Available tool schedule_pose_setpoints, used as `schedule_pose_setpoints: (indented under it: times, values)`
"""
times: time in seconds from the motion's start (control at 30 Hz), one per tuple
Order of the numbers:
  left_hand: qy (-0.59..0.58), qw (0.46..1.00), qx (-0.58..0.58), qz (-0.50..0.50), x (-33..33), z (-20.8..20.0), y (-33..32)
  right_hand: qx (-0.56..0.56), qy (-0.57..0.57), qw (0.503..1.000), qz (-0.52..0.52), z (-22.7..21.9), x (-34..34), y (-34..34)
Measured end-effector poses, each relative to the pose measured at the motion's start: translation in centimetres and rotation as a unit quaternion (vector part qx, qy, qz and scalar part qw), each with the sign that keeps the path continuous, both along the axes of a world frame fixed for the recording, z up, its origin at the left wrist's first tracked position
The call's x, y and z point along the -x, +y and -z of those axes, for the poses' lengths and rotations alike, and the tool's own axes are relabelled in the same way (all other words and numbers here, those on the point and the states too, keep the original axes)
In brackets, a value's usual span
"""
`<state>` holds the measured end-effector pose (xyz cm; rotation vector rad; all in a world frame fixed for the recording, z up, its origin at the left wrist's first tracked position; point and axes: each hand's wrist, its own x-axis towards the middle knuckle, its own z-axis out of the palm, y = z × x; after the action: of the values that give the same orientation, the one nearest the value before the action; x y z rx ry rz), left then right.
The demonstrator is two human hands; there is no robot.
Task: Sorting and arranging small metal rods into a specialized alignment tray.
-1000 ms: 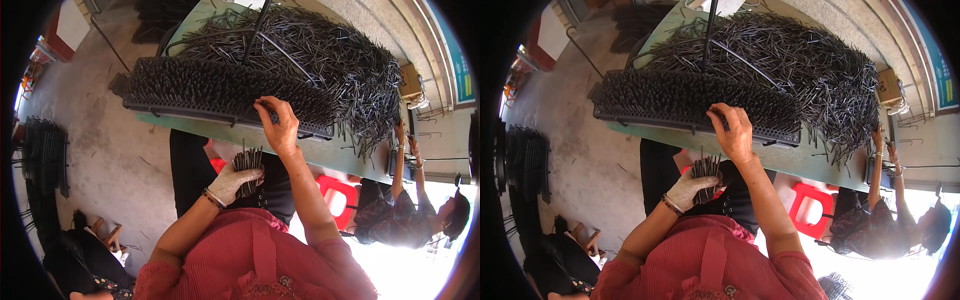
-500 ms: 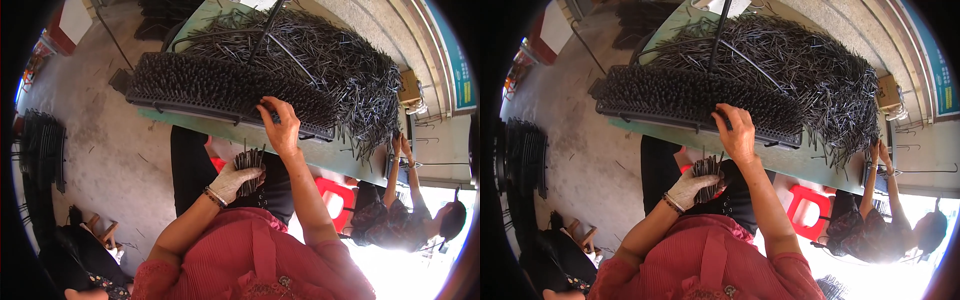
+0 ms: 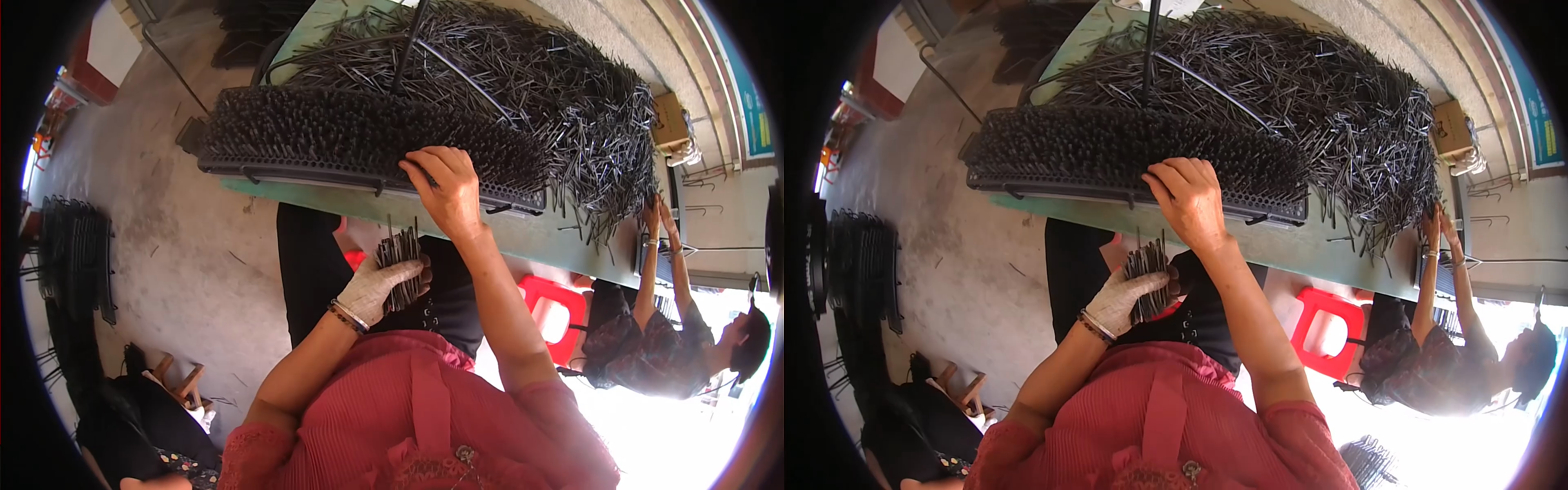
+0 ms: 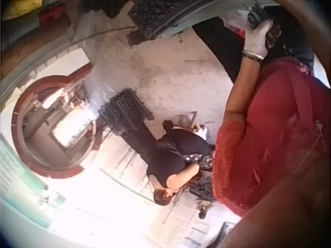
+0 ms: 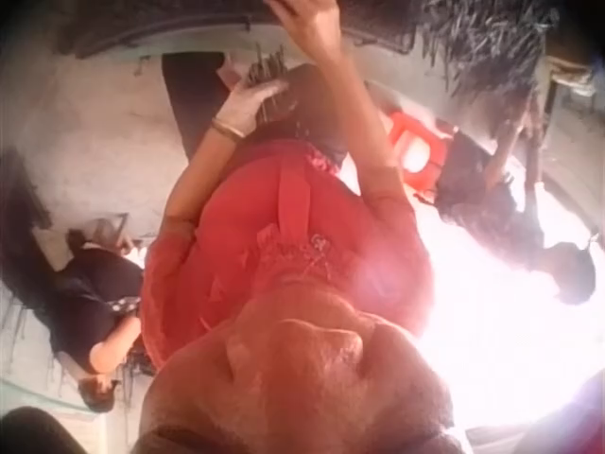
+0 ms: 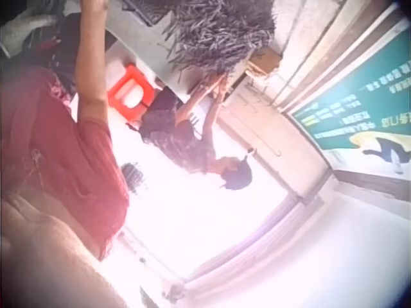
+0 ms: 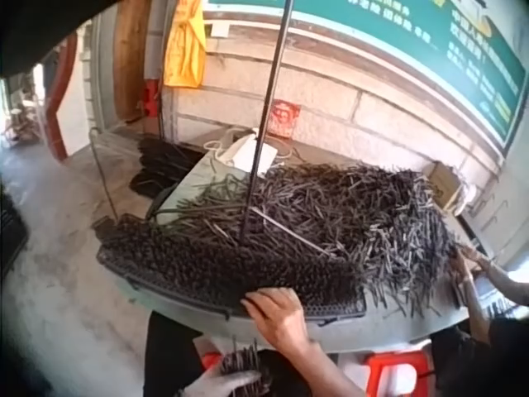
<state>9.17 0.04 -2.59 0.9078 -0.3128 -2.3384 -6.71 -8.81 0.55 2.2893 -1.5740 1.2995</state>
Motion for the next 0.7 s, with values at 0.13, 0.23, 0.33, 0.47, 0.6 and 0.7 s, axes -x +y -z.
schedule_pose_setpoints:
  times: [0.13,0.23,0.33,0.47,0.6,0.7]
  values:
    - [-0.011,1.000,0.022,0.011,0.0,-0.1,-0.1,-0.021,-0.069,0.997,0.011,-0.4,0.3,0.9]
    - [-0.023,0.998,0.051,0.005,0.2,-0.6,-0.3,-0.136,-0.216,0.967,0.002,-1.9,1.0,3.3]
    - [-0.024,0.997,0.068,-0.019,0.6,-1.6,-0.7,-0.371,-0.241,0.897,0.021,-2.1,2.2,5.5]
    - [-0.039,0.992,0.123,0.012,1.1,-1.6,-0.8,-0.455,-0.326,0.827,-0.048,-0.7,3.0,7.2]
    - [-0.044,0.995,0.092,-0.010,2.3,-2.3,-0.5,-0.438,-0.437,0.784,-0.050,0.6,4.0,7.8]
    - [-0.050,0.995,0.092,-0.004,2.5,-1.8,-0.7,-0.468,-0.439,0.766,-0.039,0.6,5.0,8.0]
